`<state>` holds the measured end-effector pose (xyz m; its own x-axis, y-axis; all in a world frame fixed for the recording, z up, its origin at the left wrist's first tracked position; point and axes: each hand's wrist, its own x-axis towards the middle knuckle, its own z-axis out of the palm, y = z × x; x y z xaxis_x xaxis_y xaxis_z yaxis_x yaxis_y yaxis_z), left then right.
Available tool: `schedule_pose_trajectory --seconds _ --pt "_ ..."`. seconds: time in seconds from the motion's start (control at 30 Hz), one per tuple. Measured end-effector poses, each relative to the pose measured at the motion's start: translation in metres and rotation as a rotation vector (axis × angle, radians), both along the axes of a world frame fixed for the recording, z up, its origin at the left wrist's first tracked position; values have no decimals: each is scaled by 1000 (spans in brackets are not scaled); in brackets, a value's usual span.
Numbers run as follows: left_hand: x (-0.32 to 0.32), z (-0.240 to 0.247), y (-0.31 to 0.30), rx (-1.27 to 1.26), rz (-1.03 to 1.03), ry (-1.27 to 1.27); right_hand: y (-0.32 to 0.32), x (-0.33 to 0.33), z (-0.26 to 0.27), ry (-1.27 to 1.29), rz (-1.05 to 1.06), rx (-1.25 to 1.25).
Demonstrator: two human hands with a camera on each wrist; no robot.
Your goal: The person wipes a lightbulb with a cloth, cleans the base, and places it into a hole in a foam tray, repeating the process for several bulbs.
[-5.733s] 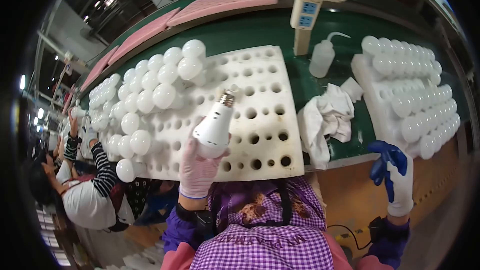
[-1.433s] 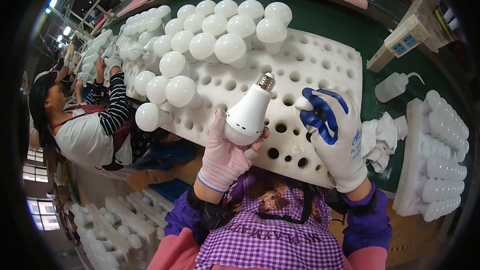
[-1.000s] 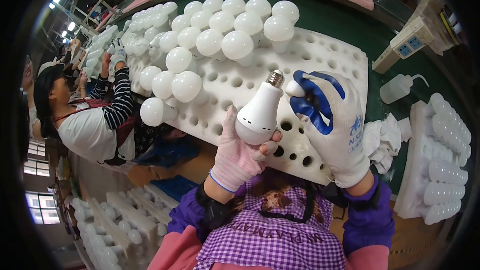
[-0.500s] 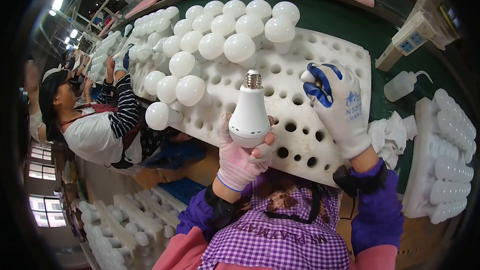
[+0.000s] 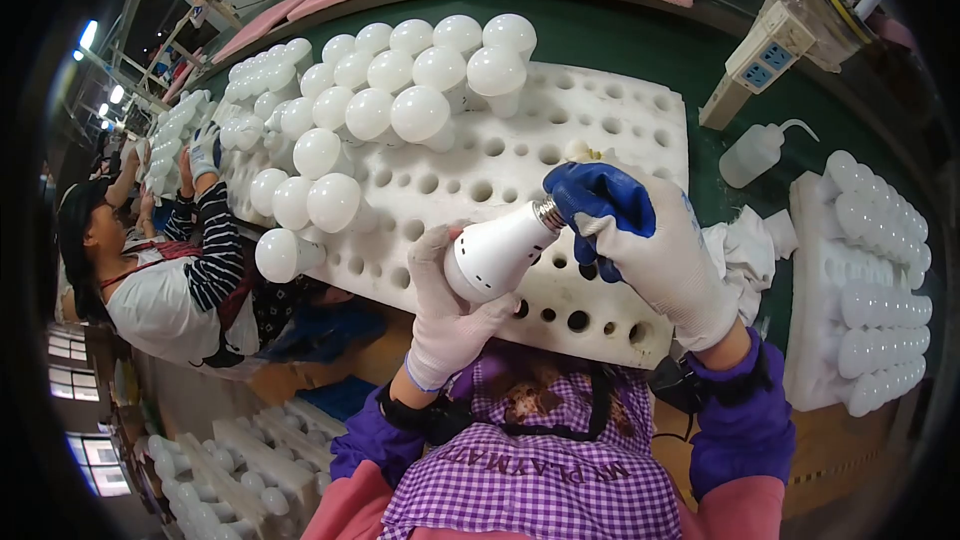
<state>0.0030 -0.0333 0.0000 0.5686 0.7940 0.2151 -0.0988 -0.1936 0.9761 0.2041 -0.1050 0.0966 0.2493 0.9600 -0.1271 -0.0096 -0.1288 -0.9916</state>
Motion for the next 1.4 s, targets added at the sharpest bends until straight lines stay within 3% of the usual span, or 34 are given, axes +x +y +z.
schedule_pose_trajectory --seconds 0.07,0.1,0.17,0.2,0.3,0.37,0.4,0.47,0.53,0.6,0.7,0.8,0.9,1.03,1.2,1.27,1.33,1.37,1.4 --pt "3 -4 -2 265 52 -16 1 -2 -5 48 -39 11" --pt "4 -2 -1 264 57 -13 1 -1 -6 65 -27 6" --pt "7 4 1 596 151 75 1 1 -8 82 -12 4" --pt "7 3 1 596 154 76 0 2 -10 123 4 -11" --pt "3 3 2 505 163 95 0 -2 -8 98 27 7" --pt "-4 15 2 -311 -130 -56 -1 -5 -6 -2 30 52" --pt "-7 21 3 -314 -123 -61 -1 -6 -7 -5 37 48" --pt "-9 31 6 -567 -252 -87 -2 -6 -10 -35 23 112" --pt "-9 20 5 -485 -256 -78 -1 -5 -8 -33 13 77" --pt "-6 10 3 -170 -146 -87 -1 -6 -6 -22 9 44" --pt "-6 9 3 -120 -106 -74 3 -11 -4 -1 35 36" --pt "-9 14 4 -257 -139 -104 6 -14 0 29 -22 -31" --pt "-13 14 7 -420 -188 -180 8 -13 1 76 58 18" --pt "-18 13 14 -388 -154 -128 18 -22 6 32 50 -36" --pt "-24 23 17 -537 -188 -117 33 -29 6 -29 0 -119" --pt "-25 14 19 -359 -113 -47 41 -24 9 -97 -43 -120" --pt "-38 40 31 -20 83 274 54 -6 17 -280 -109 -40" --pt "-45 41 40 82 188 226 62 10 15 -336 -173 50" --pt "-51 53 49 352 321 306 72 31 10 -391 -240 140"
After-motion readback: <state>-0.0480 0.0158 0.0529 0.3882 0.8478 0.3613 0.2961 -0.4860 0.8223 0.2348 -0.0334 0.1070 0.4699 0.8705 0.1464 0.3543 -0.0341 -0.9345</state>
